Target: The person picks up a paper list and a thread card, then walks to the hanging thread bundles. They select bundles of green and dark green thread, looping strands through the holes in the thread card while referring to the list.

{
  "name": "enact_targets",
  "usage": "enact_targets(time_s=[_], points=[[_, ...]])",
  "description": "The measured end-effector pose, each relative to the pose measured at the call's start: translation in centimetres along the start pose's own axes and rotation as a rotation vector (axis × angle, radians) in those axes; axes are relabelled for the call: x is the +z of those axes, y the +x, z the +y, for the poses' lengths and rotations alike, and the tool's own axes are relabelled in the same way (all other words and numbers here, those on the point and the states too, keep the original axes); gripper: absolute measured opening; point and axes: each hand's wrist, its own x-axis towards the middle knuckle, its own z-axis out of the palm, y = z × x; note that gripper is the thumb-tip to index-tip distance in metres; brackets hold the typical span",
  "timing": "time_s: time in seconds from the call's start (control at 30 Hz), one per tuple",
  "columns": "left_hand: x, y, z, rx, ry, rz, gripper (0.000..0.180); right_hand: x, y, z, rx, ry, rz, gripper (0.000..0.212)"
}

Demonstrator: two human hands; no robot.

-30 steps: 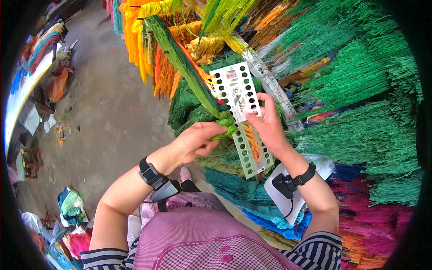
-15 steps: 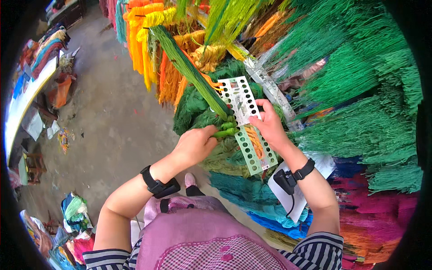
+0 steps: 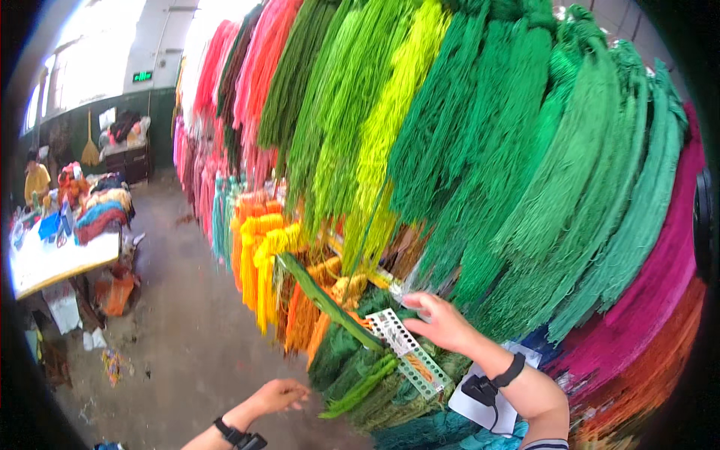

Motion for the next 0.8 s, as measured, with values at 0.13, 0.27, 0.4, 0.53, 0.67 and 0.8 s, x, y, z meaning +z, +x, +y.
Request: enact_targets(time_s=[0.13, 0.27, 0.4, 0.53, 0.67, 0.8], points=[[-2.6, -3.3, -3.6, -0.021, -0.048, 0.059, 0.03, -4.0, 8.6, -7.5, -0.149, -0.039, 0.239, 0.031], [-4.2, -6.1, -5.5, -0.11, -0.147, 0.202, 0.024, -11.6, 20.0, -12.3, -0.496, -0.306, 0.655, 0.024], [-5.0, -8.0, -6.8, -0.139, -0.292, 0.33, 0.022, -21.3, 30.3, -14.0, -0.588, -0.636, 1.01, 0.032], [-5.7, -10.4, -9.4, -0.193, -0.38, 0.493, 0.024, -25.4, 36.6, -16.4, -0.109, -0.745, 0.975, 0.048], [-6.7, -11.5, -9.9, -0.221, -0.407, 0.657, 0.023, -27.7, 39.2, -17.5, -0.198, -0.911, 1.346, 0.05], [-7.0, -12.4, -10.4, -0.188, -0.487, 0.746, 0.022, -25.8, 37.4, -22.7, -0.445, -0.768, 1.505, 0.07]])
